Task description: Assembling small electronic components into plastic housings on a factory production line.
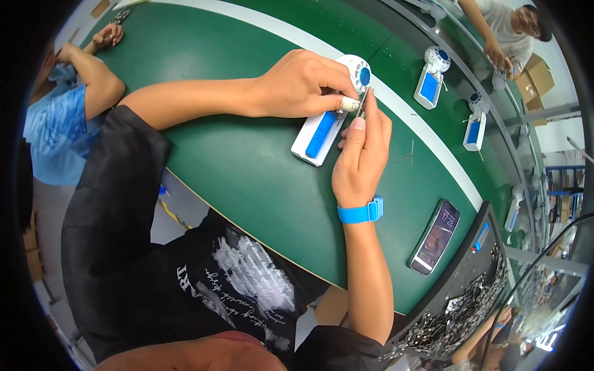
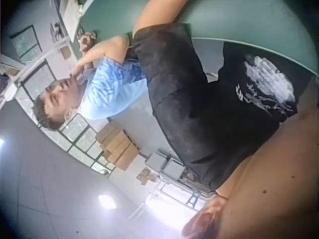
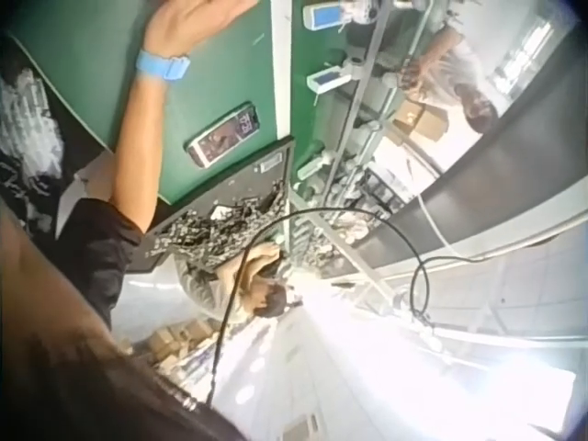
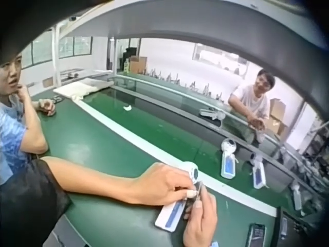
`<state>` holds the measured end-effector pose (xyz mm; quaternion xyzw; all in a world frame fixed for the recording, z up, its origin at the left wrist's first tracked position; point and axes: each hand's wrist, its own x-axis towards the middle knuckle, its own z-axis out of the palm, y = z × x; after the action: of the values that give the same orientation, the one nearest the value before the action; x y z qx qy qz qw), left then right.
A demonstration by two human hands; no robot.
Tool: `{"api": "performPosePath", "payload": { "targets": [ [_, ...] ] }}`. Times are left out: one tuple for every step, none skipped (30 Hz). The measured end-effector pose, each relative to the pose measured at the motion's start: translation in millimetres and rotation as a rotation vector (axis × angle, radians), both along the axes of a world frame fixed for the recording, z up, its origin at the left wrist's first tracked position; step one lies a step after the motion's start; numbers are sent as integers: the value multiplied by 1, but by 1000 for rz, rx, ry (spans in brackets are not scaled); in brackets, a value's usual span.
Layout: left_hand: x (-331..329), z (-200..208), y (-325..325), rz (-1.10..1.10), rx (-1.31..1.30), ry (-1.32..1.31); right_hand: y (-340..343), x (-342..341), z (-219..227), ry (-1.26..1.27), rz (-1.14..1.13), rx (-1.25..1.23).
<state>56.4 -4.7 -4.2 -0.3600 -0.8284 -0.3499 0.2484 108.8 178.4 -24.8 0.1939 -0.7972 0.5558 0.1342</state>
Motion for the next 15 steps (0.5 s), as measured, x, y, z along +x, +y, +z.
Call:
{"api": "performPosePath", "payload": {
  "targets": [
    [1,-1,0,-1,12,2,0,1,1,-18,2,-18],
    [1,-1,-1,-1,22,5,-1,2,2,-36,3,-38],
    [2,-1,-1,-2,31,8,0,3,2,-36,15,-32],
    [2,-1,-1,4,33,11,1,4,1,-32,11,-19],
    [3,-1,1,0,30,10,2,6,0,-28,7,-7],
    [4,-3,4,-6,27,9,2,6,-1,-24,1,5],
    [5,-3,5,-12,25,7,2,5,-1,-22,3,6],
    [4,-3,4,-12,27,8,2,3,-2,-13,2,32],
    [3,-3,4,-13,0,46,4,3,-3,-5,-1,62],
    [3,-4,4,-15,-24,83,6,2,-3,1,-4,94],
    [3,-5,5,-17,-48,118,8,2,-2,-2,-6,103],
    [2,-7,6,-19,-37,114,9,2,-2,-15,13,93],
    [1,-8,6,-17,-49,111,11,2,-2,-29,33,84],
    [-1,-6,4,-15,-65,109,11,0,-2,-43,53,71],
    [-2,-5,3,-12,-81,106,11,-1,-1,-48,52,80]
  ]
}}
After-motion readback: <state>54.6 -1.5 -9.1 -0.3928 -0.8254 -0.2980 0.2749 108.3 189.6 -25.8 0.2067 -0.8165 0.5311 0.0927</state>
